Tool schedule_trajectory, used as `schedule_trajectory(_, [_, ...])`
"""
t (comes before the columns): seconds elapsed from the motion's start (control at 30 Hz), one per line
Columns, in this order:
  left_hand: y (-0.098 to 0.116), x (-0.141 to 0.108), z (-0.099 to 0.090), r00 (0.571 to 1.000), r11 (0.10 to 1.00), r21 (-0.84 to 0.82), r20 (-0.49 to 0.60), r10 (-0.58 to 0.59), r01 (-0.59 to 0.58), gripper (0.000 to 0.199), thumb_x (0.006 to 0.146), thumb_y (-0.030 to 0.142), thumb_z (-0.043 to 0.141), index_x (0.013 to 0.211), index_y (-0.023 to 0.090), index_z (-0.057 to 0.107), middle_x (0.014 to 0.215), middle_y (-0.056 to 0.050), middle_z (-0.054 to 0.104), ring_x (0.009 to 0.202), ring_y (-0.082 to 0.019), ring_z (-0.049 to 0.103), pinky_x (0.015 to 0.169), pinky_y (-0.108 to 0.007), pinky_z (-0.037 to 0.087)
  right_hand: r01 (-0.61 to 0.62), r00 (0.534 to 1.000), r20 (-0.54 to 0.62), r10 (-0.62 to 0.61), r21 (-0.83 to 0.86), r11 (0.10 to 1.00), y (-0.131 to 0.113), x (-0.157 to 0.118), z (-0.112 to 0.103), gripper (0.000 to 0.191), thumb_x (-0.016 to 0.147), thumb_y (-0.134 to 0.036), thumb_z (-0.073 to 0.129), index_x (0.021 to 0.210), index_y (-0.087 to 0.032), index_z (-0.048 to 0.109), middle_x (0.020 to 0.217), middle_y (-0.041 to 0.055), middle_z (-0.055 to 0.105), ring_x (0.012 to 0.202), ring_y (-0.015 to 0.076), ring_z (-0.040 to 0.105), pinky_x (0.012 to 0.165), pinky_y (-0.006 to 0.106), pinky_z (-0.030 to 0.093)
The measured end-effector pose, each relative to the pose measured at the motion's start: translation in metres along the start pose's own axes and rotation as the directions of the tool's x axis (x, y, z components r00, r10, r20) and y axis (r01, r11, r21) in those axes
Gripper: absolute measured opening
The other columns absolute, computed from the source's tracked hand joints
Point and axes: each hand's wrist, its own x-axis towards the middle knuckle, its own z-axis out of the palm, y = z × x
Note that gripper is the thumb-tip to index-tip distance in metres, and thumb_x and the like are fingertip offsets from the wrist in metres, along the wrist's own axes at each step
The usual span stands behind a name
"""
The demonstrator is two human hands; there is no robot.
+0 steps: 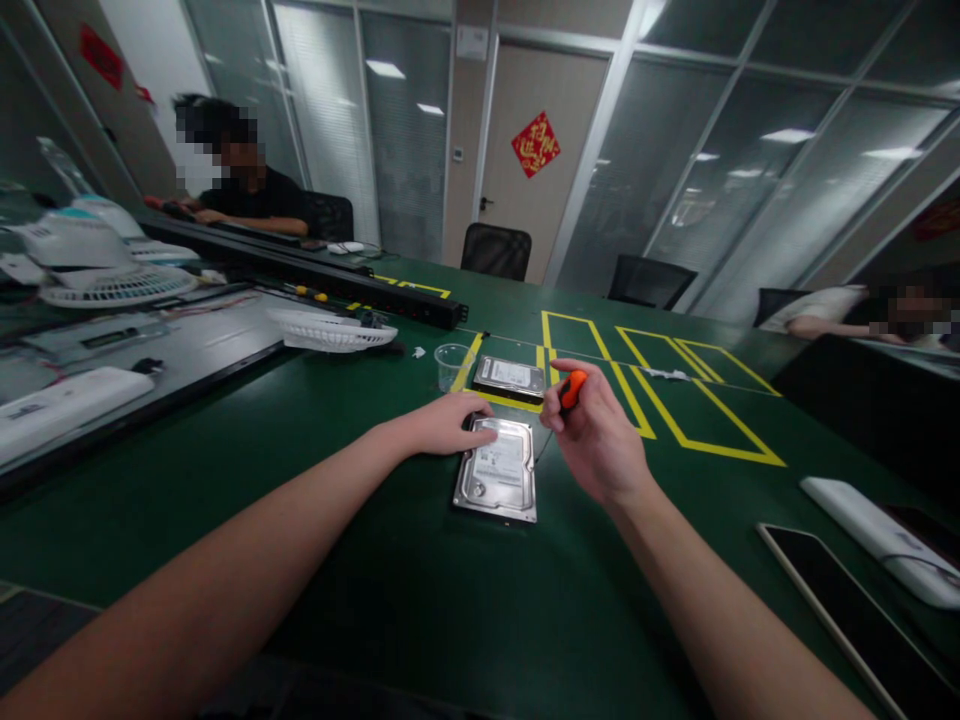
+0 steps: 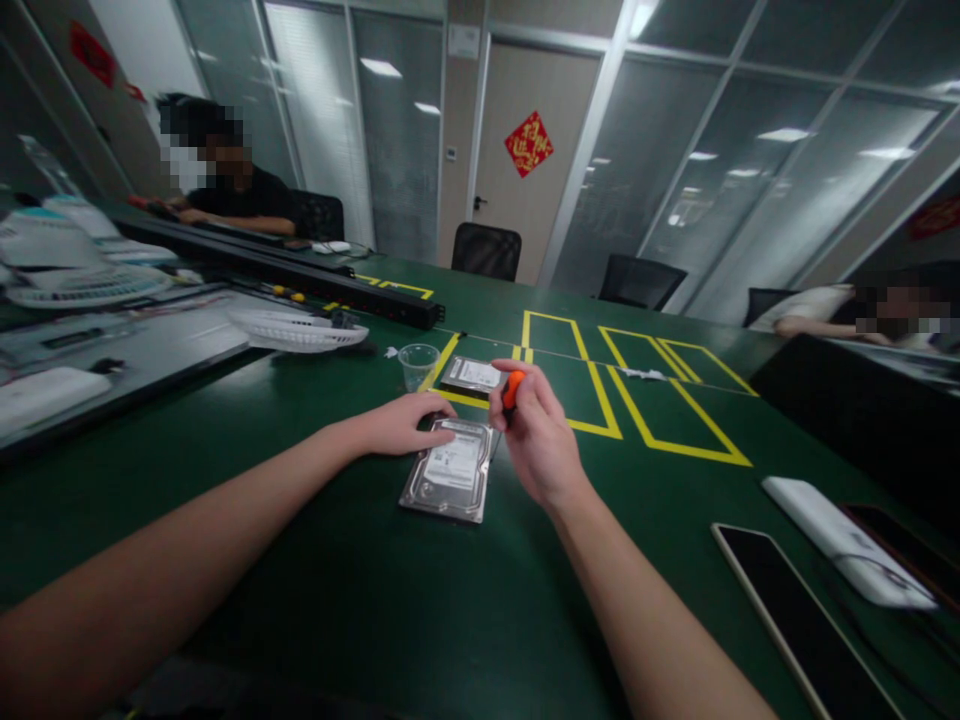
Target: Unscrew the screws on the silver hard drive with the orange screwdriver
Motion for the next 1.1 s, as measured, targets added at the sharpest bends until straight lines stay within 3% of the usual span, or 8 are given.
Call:
schedule_trajectory(0.17, [-0.002, 0.0, 0.0, 1.0, 1.0, -0.002, 0.002, -0.003, 0.003, 0.042, 0.094, 0.052, 0.059, 0.116, 0.018, 0.068, 0.118, -0.01, 0.071, 0.107, -0.026, 0.064, 0.092, -0.037, 0.048, 0.043, 0.999, -0.009, -0.044, -0.022, 0.999, -0.004, 0.002, -0.007, 0.026, 0.101, -0.05, 0.052, 0.096, -0.026, 0.061, 0.073, -0.0004, 0.046, 0.062, 0.0156, 0.039, 0.061, 0.031, 0.036])
schedule_trajectory(0.27, [-0.003, -0.001, 0.0, 1.0, 1.0, -0.017, 0.002, -0.005, 0.005, 0.042, 0.094, 0.053, 0.06, 0.118, 0.019, 0.068, 0.12, -0.01, 0.07, 0.108, -0.026, 0.064, 0.094, -0.037, 0.048, 0.013, 1.0, -0.01, -0.016, -0.286, 0.958, -0.011, 0.006, -0.019, 0.028, 0.093, -0.048, 0.068, 0.081, -0.025, 0.056, 0.065, -0.0034, 0.04, 0.057, 0.0138, 0.033, 0.055, 0.03, 0.028])
schedule_trajectory(0.3, [-0.003, -0.001, 0.0, 1.0, 1.0, -0.022, 0.004, -0.009, 0.009, 0.042, 0.094, 0.053, 0.06, 0.118, 0.019, 0.068, 0.12, -0.01, 0.07, 0.108, -0.026, 0.064, 0.094, -0.037, 0.048, -0.004, 0.999, 0.029, 0.019, -0.447, 0.895, -0.014, 0.007, -0.025, 0.029, 0.09, -0.046, 0.071, 0.078, -0.024, 0.058, 0.063, -0.0033, 0.041, 0.057, 0.0136, 0.034, 0.055, 0.03, 0.028])
schedule_trajectory(0.37, [-0.003, -0.001, 0.0, 1.0, 0.999, -0.027, 0.01, -0.019, 0.02, 0.043, 0.094, 0.054, 0.059, 0.118, 0.02, 0.068, 0.12, -0.01, 0.07, 0.107, -0.026, 0.064, 0.092, -0.037, 0.048, 0.027, 0.987, 0.128, 0.102, -0.742, 0.67, -0.018, 0.01, -0.036, 0.027, 0.088, -0.041, 0.073, 0.073, -0.02, 0.063, 0.066, -0.0002, 0.051, 0.062, 0.0153, 0.043, 0.06, 0.031, 0.033])
schedule_trajectory(0.43, [-0.003, -0.001, 0.0, 1.0, 0.999, -0.022, 0.015, -0.026, 0.026, 0.044, 0.094, 0.055, 0.059, 0.118, 0.02, 0.068, 0.119, -0.01, 0.07, 0.107, -0.026, 0.064, 0.091, -0.038, 0.048, 0.058, 0.944, 0.209, 0.255, -0.867, 0.496, -0.019, 0.011, -0.045, 0.02, 0.086, -0.034, 0.073, 0.073, -0.02, 0.068, 0.07, 0.0018, 0.06, 0.066, 0.0174, 0.05, 0.064, 0.032, 0.037])
schedule_trajectory(0.53, [-0.003, -0.001, 0.0, 1.0, 1.0, -0.011, 0.008, -0.02, 0.02, 0.044, 0.094, 0.054, 0.059, 0.118, 0.019, 0.068, 0.12, -0.01, 0.07, 0.108, -0.026, 0.064, 0.092, -0.038, 0.049, 0.074, 0.841, 0.266, 0.471, -0.919, 0.388, -0.013, 0.012, -0.052, 0.005, 0.08, -0.025, 0.074, 0.082, -0.02, 0.075, 0.08, 0.003, 0.069, 0.072, 0.0195, 0.057, 0.068, 0.033, 0.04])
schedule_trajectory(0.67, [-0.002, -0.001, 0.001, 1.0, 1.0, -0.001, -0.004, -0.019, 0.019, 0.042, 0.093, 0.052, 0.06, 0.118, 0.018, 0.067, 0.12, -0.011, 0.07, 0.109, -0.027, 0.064, 0.095, -0.038, 0.048, 0.085, 0.799, 0.276, 0.535, -0.931, 0.354, 0.0, 0.011, -0.05, 0.004, 0.079, -0.023, 0.073, 0.08, -0.019, 0.074, 0.077, 0.0015, 0.068, 0.071, 0.0184, 0.057, 0.065, 0.031, 0.039])
schedule_trajectory(1.1, [-0.005, 0.0, 0.002, 1.0, 1.0, -0.002, 0.002, -0.024, 0.024, 0.044, 0.093, 0.054, 0.06, 0.118, 0.019, 0.068, 0.12, -0.01, 0.07, 0.108, -0.026, 0.064, 0.092, -0.036, 0.048, 0.076, 0.804, 0.208, 0.556, -0.965, 0.252, 0.013, 0.01, -0.041, 0.01, 0.078, -0.024, 0.074, 0.071, -0.018, 0.071, 0.066, 0.0, 0.065, 0.061, 0.0157, 0.054, 0.058, 0.029, 0.034])
